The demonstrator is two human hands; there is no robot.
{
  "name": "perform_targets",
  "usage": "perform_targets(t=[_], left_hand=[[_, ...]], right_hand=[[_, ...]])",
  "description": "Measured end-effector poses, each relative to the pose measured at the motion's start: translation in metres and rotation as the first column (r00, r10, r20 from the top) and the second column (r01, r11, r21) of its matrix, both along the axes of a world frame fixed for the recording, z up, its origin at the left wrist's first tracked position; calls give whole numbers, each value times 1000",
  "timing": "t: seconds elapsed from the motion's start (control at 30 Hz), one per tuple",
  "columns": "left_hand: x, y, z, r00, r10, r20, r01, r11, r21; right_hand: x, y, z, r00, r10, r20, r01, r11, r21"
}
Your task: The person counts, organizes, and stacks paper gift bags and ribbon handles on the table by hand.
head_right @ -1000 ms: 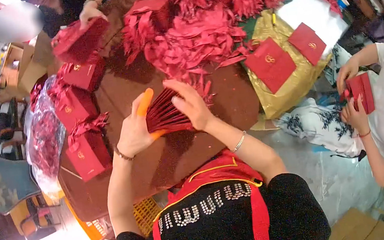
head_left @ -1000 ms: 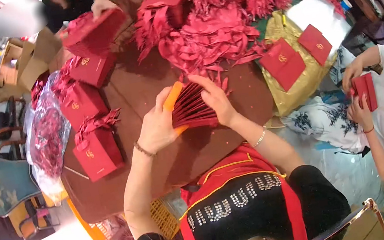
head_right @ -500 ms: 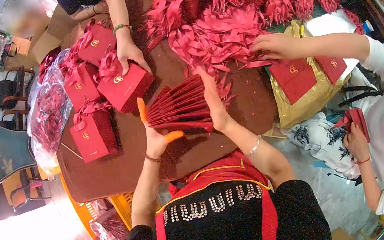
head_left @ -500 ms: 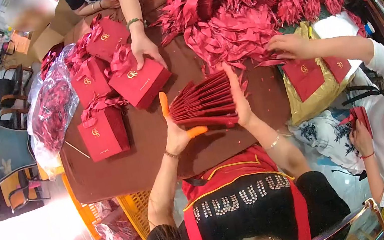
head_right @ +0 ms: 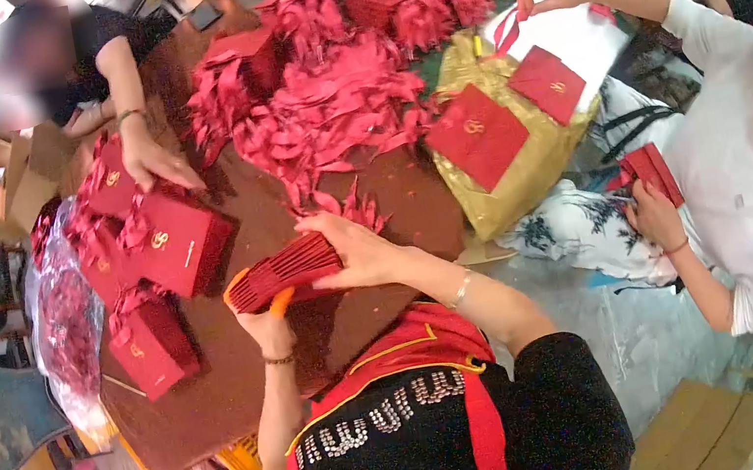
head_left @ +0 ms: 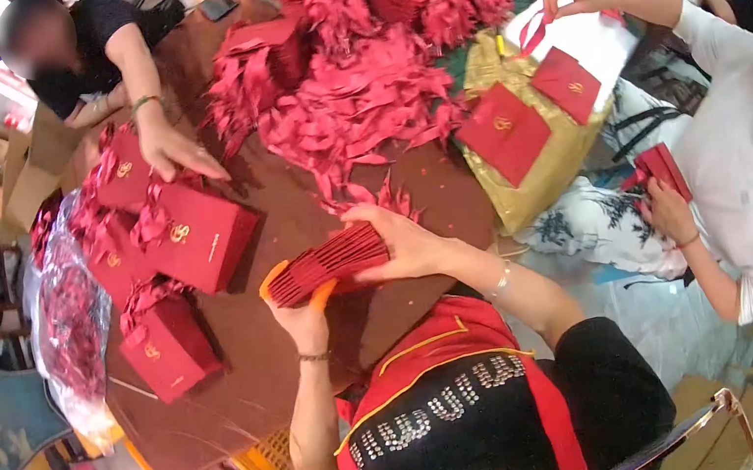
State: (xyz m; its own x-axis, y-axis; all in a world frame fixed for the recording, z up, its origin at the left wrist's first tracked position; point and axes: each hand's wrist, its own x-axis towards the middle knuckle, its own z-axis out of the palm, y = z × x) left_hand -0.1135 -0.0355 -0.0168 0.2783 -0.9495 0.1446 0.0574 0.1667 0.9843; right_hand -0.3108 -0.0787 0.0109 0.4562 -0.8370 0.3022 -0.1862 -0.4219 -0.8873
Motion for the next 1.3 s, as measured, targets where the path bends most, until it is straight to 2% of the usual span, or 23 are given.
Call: perform_targets(t=[0.03,0.1,0.13,0.2,0.23,0.3,0.4,0.43,0.47,0.53,0.57,0.6,0.67,0.7,0.77,0.87,1.0,1.07,1.1,1.13,1.2,1.27,1.3], left_hand=[[2,0,9,1000,-20,-2,20,1000,-7],[14,-5,34,958,-282,-54,286,955,83],[27,-11,44,893,-303,333,316,949,15],[18,-15,100,601,-226,767,368,930,-14],[11,-17,106,599,-231,767,376,926,-15],[-9,-21,114,60,-235,970,430,883,188],[-23,-33,94,-40,-187,982,370,910,188],[-25,-34,92,-47,-179,983,379,907,184],[-25,-32,90,-41,-176,983,388,904,178],[-26,-29,89,-34,-167,985,404,900,167],[-27,-27,90,-27,-160,987,402,902,157],[-28,-26,90,-19,-151,988,401,904,146],[-29,-26,91,-20,-149,989,406,903,144],[-30,-26,92,-24,-154,988,402,903,151],[-31,-28,92,-27,-163,986,393,905,161],[-30,-27,90,-47,-155,987,386,908,161],[-28,-32,87,-9,-162,987,385,910,153],[-22,-38,91,14,-154,988,382,914,137],[-17,-44,98,83,-215,973,321,930,179],[-10,-51,103,154,-269,951,262,939,223],[7,-63,109,648,-502,572,401,864,304],[-7,-63,126,769,-638,48,608,752,255],[-13,-63,129,749,-662,-24,645,721,253]], right_hand=[[-2,-5,-6,1000,18,-1,-18,999,48],[-4,-9,-3,998,43,-45,-41,998,36],[-6,-10,-2,999,29,-44,-27,999,26],[-7,-13,-4,994,94,-51,-94,995,-17],[-4,-14,-7,995,81,-53,-83,996,-28],[-4,-12,-5,995,74,-67,-77,997,-33],[-19,-10,4,994,83,-67,-79,995,64],[-33,-11,17,983,12,-183,-39,989,-144],[-49,-12,26,956,-81,-281,-22,938,-345],[-95,-27,34,861,-465,-206,406,873,-271],[-126,-42,14,696,-689,-202,612,716,-335],[-151,-46,30,537,-740,-405,737,645,-202],[-215,-65,-41,228,-861,-454,824,419,-382],[-229,-61,-42,224,-864,-450,824,415,-386],[-237,-57,-36,384,-658,-648,782,605,-151],[-231,-51,0,522,-536,-663,726,688,15],[-241,-52,-18,597,-549,-584,726,681,102],[-237,-46,-8,776,-591,-220,626,677,388],[-234,-44,-12,814,-580,23,523,749,407],[-227,-40,-6,815,-578,23,521,751,406],[-201,-28,12,630,-676,382,346,685,641],[-163,-24,6,468,-731,497,203,636,744],[-142,-27,-6,478,-736,479,179,615,768]])
